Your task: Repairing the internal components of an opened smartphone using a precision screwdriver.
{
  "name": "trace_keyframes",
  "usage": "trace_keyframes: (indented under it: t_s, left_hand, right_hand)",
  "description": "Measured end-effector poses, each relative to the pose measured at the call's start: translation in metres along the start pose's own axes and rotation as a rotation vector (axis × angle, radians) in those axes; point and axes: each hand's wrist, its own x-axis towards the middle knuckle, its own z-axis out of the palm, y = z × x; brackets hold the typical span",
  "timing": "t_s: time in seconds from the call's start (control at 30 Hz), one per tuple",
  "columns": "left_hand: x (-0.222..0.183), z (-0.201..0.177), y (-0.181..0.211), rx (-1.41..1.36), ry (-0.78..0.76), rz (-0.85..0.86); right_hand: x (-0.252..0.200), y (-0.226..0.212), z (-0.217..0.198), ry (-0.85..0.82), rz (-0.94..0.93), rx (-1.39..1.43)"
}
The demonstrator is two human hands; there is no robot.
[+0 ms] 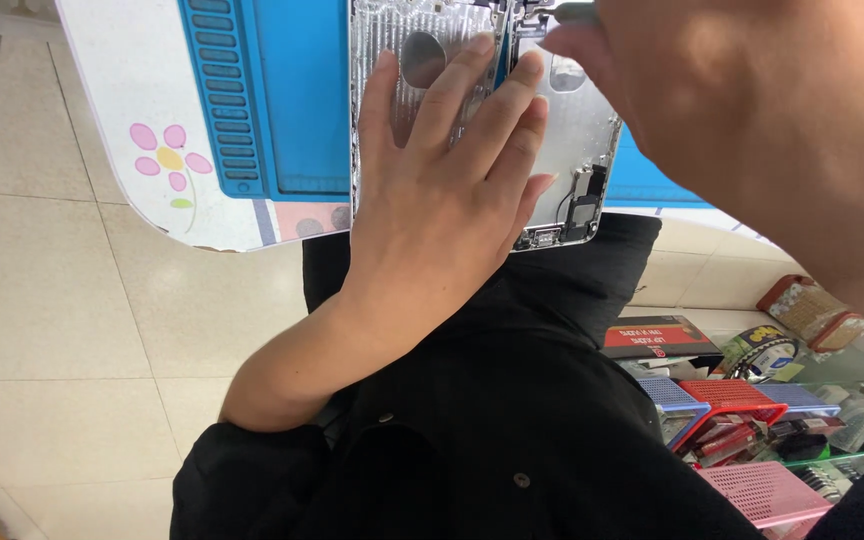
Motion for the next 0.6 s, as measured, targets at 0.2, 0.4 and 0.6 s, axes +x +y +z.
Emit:
trace_keyframes:
  t_s: [0.2,0.4,0.6]
  left_hand:
    - [-0.002,0.002,0.000,-0.001,0.028,-0.007]
    - [0.000,0.001,-0.001,0.016,0.025,0.015]
    - [-0.005,0.007,-0.002,-0.005,0.064,0.008]
  right_hand:
    - [-0.005,0.000,0.007,0.011,0.033,-0.094]
    - [0.004,-0.002,-0.006,-0.048,0.027,0.079]
    - [0.019,-0.012,-0.022,-0.001,0.017,0.028]
